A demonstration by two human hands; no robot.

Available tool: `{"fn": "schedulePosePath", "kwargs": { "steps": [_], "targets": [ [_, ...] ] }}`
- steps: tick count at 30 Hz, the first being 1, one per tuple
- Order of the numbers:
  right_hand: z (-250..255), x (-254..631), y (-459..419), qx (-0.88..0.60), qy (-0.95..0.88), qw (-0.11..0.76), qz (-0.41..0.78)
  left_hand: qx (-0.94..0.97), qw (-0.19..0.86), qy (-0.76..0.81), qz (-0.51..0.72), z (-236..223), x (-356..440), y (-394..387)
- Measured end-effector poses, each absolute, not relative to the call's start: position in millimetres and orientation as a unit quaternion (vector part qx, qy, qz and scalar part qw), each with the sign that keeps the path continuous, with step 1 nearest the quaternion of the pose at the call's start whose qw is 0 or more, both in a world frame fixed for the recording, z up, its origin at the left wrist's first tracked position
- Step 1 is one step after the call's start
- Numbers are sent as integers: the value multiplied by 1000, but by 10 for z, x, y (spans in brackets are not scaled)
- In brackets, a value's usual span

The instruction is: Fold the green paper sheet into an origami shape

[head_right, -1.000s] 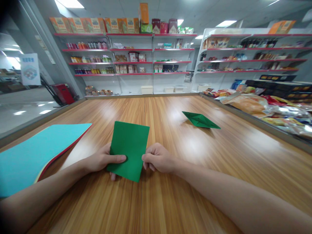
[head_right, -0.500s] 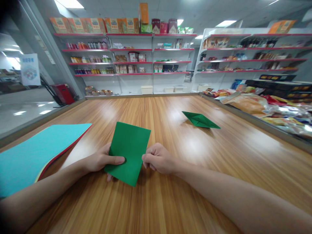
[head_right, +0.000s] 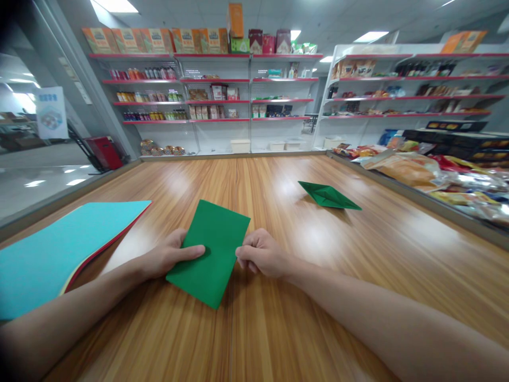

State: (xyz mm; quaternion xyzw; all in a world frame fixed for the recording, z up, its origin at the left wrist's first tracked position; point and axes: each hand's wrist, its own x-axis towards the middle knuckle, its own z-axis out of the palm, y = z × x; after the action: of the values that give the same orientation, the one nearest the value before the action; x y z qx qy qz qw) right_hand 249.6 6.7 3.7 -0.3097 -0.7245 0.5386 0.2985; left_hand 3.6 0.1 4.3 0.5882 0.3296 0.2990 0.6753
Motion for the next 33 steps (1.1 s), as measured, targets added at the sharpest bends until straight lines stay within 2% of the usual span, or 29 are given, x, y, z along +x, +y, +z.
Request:
{"fn": "schedulePosePath", "kwargs": {
  "steps": [3, 7, 20, 33],
  "targets": [
    [64, 2477, 59, -296, -727, 277, 554, 579, 660, 335, 342, 28, 56, 5],
    [76, 2454, 48, -302, -722, 292, 550, 577, 655, 334, 354, 22, 52, 6],
    [129, 2441, 16, -315, -728, 249, 556, 602, 660, 317, 318, 61, -10, 4],
    [96, 2461, 37, -289, -728, 258, 565, 594, 677, 305, 308, 44, -34, 9]
  ]
}}
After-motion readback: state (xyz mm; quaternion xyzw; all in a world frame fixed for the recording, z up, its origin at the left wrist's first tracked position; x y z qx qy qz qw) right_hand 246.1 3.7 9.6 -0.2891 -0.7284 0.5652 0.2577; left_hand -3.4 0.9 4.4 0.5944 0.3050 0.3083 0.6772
